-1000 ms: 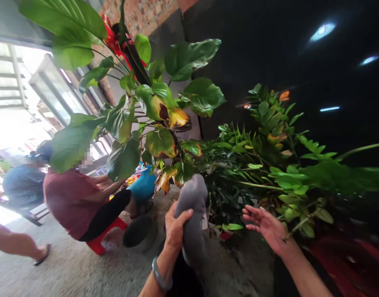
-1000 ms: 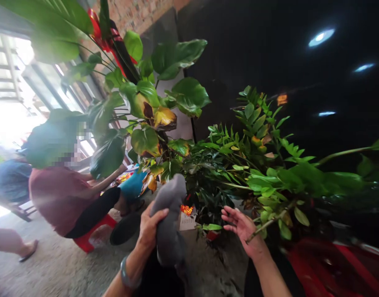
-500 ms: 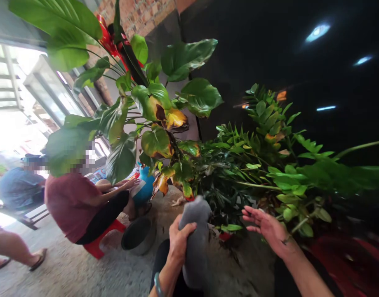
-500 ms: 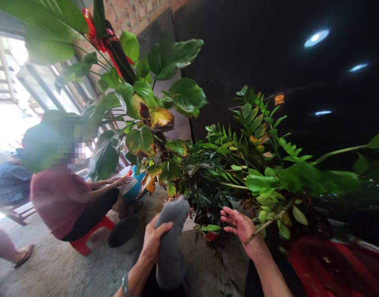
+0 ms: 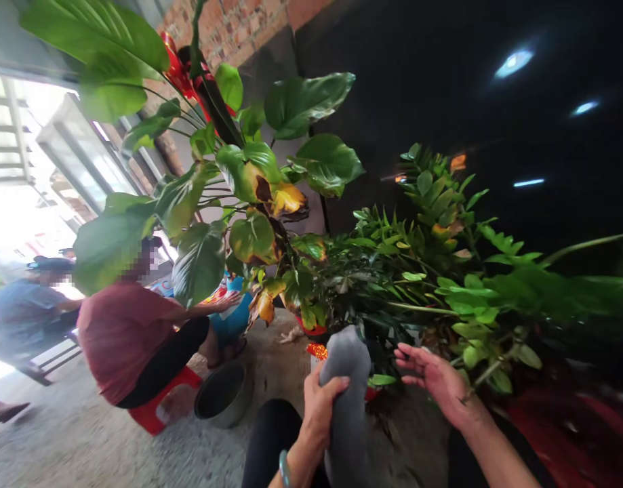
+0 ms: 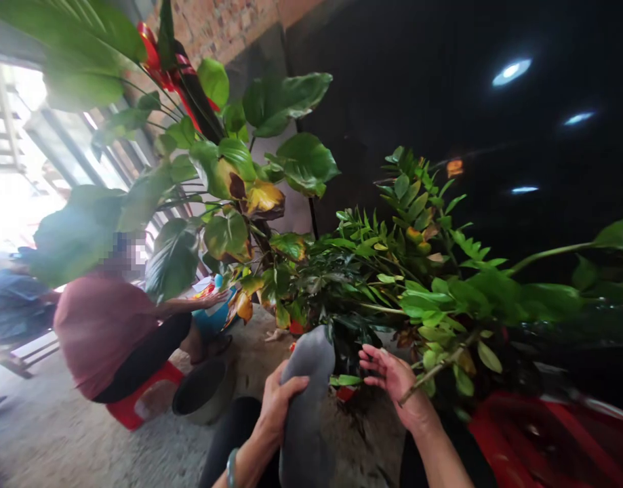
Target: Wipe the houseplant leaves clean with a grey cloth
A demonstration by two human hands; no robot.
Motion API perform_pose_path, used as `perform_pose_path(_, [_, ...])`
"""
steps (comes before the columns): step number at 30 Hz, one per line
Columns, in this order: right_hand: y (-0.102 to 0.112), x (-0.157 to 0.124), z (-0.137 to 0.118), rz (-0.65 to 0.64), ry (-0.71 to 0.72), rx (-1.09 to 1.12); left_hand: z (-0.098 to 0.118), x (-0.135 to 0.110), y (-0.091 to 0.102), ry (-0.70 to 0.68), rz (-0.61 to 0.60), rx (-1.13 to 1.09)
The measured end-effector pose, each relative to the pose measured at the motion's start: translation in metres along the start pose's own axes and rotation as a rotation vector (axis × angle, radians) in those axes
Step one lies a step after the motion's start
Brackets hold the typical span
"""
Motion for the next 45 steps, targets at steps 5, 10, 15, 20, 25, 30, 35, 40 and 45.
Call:
perform_pose_path(5, [0.001,0.002,-0.004,-0.022,0.003,0.067,0.097,0.010,0.007,-0.418,0.152,-0.022])
perform_pose_path(10, [-0.004,-0.003,-0.002,0.033,0.033,0.077,0.097,0.032,-0.021,-0.463,0.129,0.028])
perform_pose_path(15, [0.001,0.000,0.001,0.020,0.038,0.062,0.040,0.002,-0.031,-0.389,-0.099,0.266])
perform_pose_path(20, [0.003,0.005,0.000,-0.026,0.003,0.089,0.134,-0.009,-0.045,-0.680,-0.077,0.074])
perform_pose_path(25, [-0.006,0.003,0.001,-0.069,-0.028,0.059,0.159,0.023,-0.079,-0.694,-0.054,0.014])
perform_pose_path(30, [0.002,0.006,0.007,-0.023,-0.041,0.060,0.063,0.014,-0.079,-0.398,-0.327,0.331])
perform_pose_path(35, [0.007,0.011,0.008,-0.050,-0.051,0.041,0.040,-0.006,-0.045,-0.163,-0.315,0.236])
perform_pose_path(40, [0.005,-0.001,0.003,0.046,-0.058,-0.006,0.056,-0.009,-0.033,-0.192,-0.162,0.048])
perform_pose_path(45, [-0.037,-0.057,0.024,0.036,-0.106,-0.007,0.034,-0.020,-0.023,-0.231,-0.100,0.025])
Point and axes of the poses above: each hand's wrist, its own x-axis towards the middle knuckle, its own y-axis out of the back of the hand, z = x × y, the point moved 10 cm from there along x, towards the middle knuckle, and after that the axes turned 14 degrees about z, right-handed, at the moved point
